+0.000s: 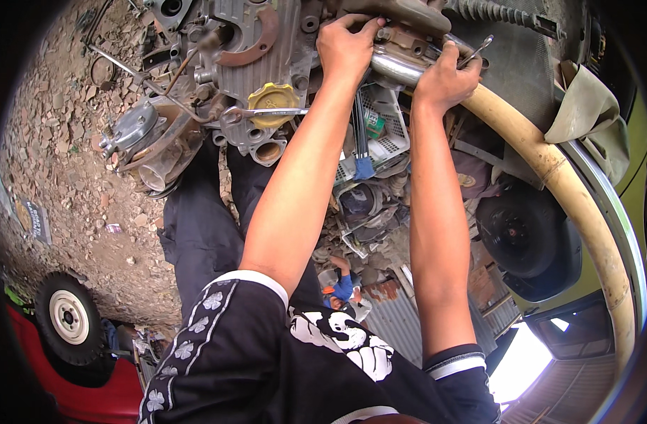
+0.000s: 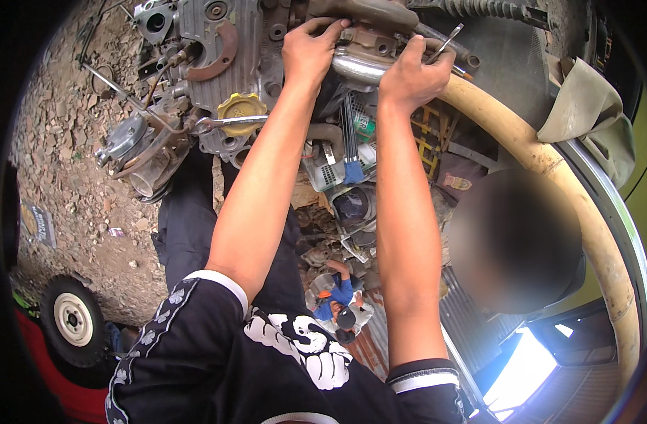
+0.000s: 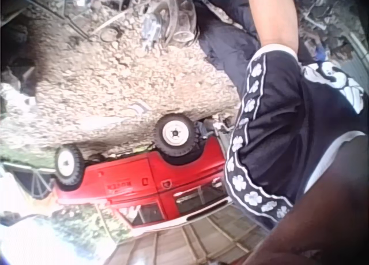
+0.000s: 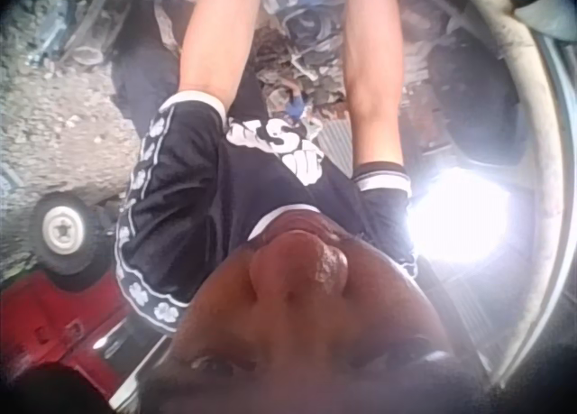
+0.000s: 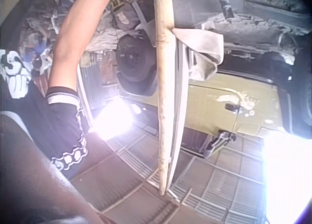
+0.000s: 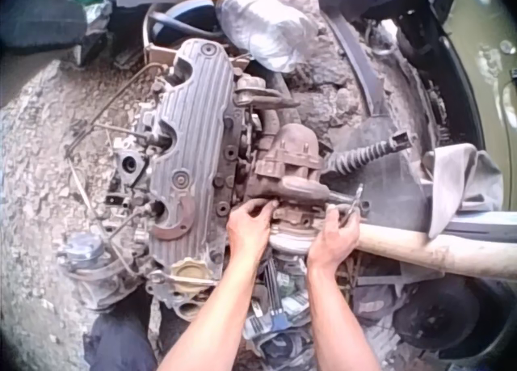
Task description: The person uses a wrench to loosen and remove bolts securing a turbocharger to a car engine block. After removing the fasteners, the person lifts the turbocharger off the engine and sets it aside.
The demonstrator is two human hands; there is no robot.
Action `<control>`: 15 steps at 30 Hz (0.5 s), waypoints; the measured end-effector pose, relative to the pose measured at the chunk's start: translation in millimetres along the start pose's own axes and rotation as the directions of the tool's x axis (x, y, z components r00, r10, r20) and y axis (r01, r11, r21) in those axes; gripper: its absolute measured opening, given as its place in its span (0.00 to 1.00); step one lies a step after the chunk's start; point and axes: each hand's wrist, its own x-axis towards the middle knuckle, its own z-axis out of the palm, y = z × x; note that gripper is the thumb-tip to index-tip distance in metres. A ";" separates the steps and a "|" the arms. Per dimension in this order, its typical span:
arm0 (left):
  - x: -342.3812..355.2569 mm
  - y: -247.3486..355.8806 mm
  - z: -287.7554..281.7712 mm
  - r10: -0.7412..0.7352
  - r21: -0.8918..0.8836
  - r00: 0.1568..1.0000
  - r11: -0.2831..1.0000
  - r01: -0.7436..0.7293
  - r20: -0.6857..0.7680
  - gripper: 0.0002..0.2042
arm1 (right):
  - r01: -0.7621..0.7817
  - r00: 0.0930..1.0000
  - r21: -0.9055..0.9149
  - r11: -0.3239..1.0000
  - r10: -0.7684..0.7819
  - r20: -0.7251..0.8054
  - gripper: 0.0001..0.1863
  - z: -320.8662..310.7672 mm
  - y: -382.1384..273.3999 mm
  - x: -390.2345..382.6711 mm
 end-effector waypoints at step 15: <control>3.8 -12.5 0.5 -0.132 -0.296 0.977 0.938 0.178 0.171 0.16 | 0.006 1.000 0.064 0.998 -0.008 0.029 0.14 -1.2 -0.9 -0.5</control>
